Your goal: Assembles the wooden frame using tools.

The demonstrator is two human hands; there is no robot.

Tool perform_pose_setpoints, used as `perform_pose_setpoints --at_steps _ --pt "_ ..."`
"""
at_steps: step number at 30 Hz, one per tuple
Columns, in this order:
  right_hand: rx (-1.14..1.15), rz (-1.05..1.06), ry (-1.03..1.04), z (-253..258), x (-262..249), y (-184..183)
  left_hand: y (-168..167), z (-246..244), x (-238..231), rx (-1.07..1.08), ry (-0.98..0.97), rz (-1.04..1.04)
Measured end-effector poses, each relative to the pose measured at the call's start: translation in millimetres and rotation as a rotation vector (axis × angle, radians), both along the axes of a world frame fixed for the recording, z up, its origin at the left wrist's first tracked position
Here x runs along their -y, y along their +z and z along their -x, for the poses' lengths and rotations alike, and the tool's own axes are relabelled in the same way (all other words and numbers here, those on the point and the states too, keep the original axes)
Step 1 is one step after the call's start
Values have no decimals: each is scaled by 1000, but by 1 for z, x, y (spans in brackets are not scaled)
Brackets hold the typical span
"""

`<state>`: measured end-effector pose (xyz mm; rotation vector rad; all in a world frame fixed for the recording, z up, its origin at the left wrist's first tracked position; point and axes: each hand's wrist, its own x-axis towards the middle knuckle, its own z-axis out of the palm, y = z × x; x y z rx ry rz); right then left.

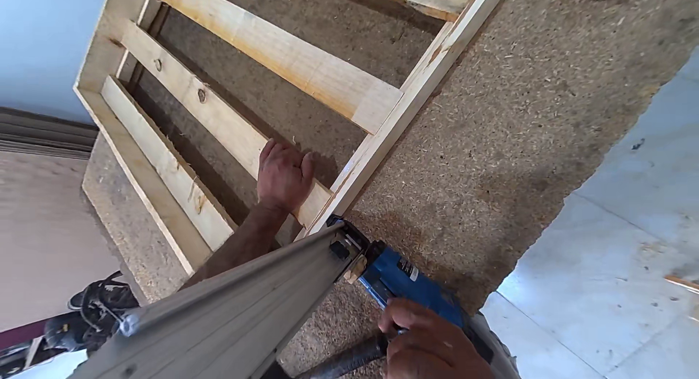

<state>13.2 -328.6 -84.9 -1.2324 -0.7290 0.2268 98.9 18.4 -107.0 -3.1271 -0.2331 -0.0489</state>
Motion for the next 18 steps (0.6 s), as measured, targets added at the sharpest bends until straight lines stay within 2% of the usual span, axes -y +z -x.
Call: perform_pose_setpoints --at_steps 5,11,15,18 --pt "10 -59 -71 7 -3 -12 2 2 -1 2 -25 22" --pt "-61 154 -32 -11 42 21 2 2 -3 -20 -18 44" --pt "28 168 -47 -35 62 26 -8 9 4 31 157 98" --pt "123 160 -104 -64 67 29 -5 18 48 67 241 211"
